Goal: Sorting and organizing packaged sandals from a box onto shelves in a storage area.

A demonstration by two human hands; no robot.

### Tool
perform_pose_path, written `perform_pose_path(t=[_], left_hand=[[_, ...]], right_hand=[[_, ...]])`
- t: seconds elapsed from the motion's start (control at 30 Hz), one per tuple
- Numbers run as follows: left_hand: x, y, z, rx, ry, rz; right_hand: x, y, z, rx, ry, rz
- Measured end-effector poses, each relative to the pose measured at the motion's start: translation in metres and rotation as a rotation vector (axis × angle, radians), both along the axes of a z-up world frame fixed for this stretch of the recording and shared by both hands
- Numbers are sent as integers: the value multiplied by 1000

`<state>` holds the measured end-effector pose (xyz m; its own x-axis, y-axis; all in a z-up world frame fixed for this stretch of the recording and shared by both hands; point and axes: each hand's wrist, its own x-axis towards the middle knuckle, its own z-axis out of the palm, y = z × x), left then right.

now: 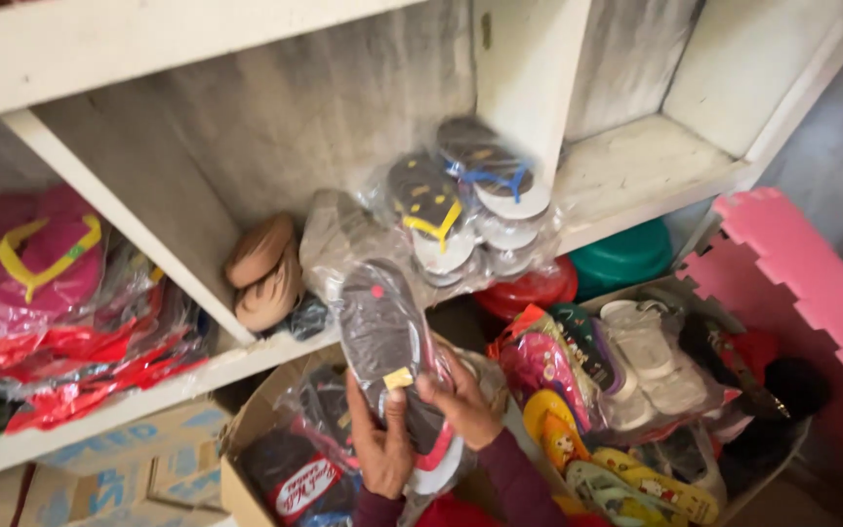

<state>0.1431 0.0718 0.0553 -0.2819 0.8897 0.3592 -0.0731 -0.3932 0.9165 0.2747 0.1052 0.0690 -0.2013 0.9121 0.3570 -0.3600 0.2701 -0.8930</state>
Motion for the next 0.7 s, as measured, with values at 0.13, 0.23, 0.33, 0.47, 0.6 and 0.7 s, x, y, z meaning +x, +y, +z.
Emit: perform_pose_path(t=[0.13,0.23,0.33,0.47,0.6,0.7], left_hand=[[2,26,39,82,62,30],[5,53,55,118,74,28],[6,92,74,167,133,33],[13,168,98,100,-116,-190],[36,251,125,-5,49,-76],[52,341,82,-28,-7,-246]], right_hand=[[5,-3,-4,37,-66,-74],[9,-3,-2,46,-21,-111],[13,-9,6,-28,36,-90],[15,-4,-13,-52,75,-35],[20,0,-15,-198,142,-75],[24,7,-28,-301,138,-195]])
